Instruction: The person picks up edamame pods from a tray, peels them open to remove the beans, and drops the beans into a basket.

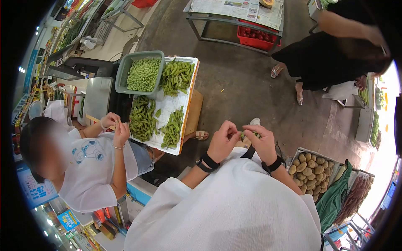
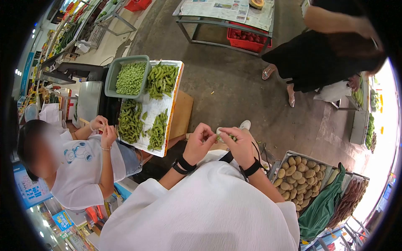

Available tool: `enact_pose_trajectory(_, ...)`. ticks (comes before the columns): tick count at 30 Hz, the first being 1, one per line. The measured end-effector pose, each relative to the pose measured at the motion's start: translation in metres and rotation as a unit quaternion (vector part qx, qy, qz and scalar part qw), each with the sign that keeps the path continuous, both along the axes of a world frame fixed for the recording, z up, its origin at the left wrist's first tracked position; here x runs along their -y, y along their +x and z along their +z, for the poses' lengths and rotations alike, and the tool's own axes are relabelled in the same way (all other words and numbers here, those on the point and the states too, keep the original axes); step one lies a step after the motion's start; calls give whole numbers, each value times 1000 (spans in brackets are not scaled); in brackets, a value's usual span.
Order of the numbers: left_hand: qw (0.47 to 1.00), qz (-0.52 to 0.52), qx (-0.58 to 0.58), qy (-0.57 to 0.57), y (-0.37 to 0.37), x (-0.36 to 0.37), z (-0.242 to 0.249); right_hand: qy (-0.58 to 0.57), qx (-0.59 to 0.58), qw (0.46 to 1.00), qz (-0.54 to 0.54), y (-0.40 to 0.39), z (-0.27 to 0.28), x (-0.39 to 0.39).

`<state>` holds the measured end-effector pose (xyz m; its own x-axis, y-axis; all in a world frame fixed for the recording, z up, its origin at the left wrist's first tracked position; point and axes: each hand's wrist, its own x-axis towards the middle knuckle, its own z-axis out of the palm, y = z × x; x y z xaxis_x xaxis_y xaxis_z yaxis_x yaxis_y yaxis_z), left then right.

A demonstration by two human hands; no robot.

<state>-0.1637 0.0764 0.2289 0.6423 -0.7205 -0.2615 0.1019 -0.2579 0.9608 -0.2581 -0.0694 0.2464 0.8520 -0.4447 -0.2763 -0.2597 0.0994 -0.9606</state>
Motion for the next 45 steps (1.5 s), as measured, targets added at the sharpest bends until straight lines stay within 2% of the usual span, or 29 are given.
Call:
enact_pose_trajectory(1, 1000, -5, 3, 3, 0, 0, 2, -76, 40, 996, 27, 0, -2, 0)
enact_pose_trajectory(8, 998, 0, -39, -58, 0, 0, 4, -11, 32, 996, 81, 0, 6, 5)
enact_pose_trajectory(13, 996, 5, -34, -87, 2, 5, 7, 78, 8, 996, 29, 3, 7, -1)
enact_pose_trajectory(15, 998, -1, -2, -61, 5, 7, 4, 219, -20, 975, -16, 3, -2, -1)
enact_pose_trajectory(19, 994, 40, -71, -72, 9, 11, 8, 450, -19, 888, -97, 6, -12, 10)
enact_pose_trajectory(21, 994, 41, -72, -73, 20, 7, -1, 513, -22, 849, -119, 8, -8, 17)
enact_pose_trajectory(22, 990, 76, -95, -73, 26, 4, -8, 544, -23, 828, -131, 9, -6, 20)
enact_pose_trajectory(24, 977, 147, -139, -74, 42, -7, -30, 554, -12, 820, -145, 12, -6, 21)
enact_pose_trajectory(27, 943, 264, -202, -14, 86, -40, -57, 547, -16, 823, -153, 17, -12, 20)
enact_pose_trajectory(30, 877, 390, -258, -105, 131, -81, -104, 525, -30, 841, -129, 19, -17, 21)
enact_pose_trajectory(33, 848, 449, -244, -138, 175, -100, -120, 501, -30, 860, -91, 23, -20, 23)
enact_pose_trajectory(35, 847, 458, -215, -162, 206, -107, -130, 479, -48, 871, -97, 29, -13, 21)
enact_pose_trajectory(37, 848, 452, -198, -196, 240, -114, -144, 499, -52, 859, -108, 32, -17, 21)
enact_pose_trajectory(39, 848, 479, -161, -161, 259, -110, -145, 514, -57, 849, -109, 37, -18, 22)
enact_pose_trajectory(43, 845, 511, -139, -79, 251, -102, -117, 520, -64, 841, -135, 51, -12, 24)
enact_pose_trajectory(44, 829, 525, -154, -111, 241, -100, -110, 522, -69, 839, -141, 53, -14, 25)
enact_pose_trajectory(45, 837, 504, -165, -133, 229, -102, -111, 524, -74, 836, -147, 57, -18, 26)
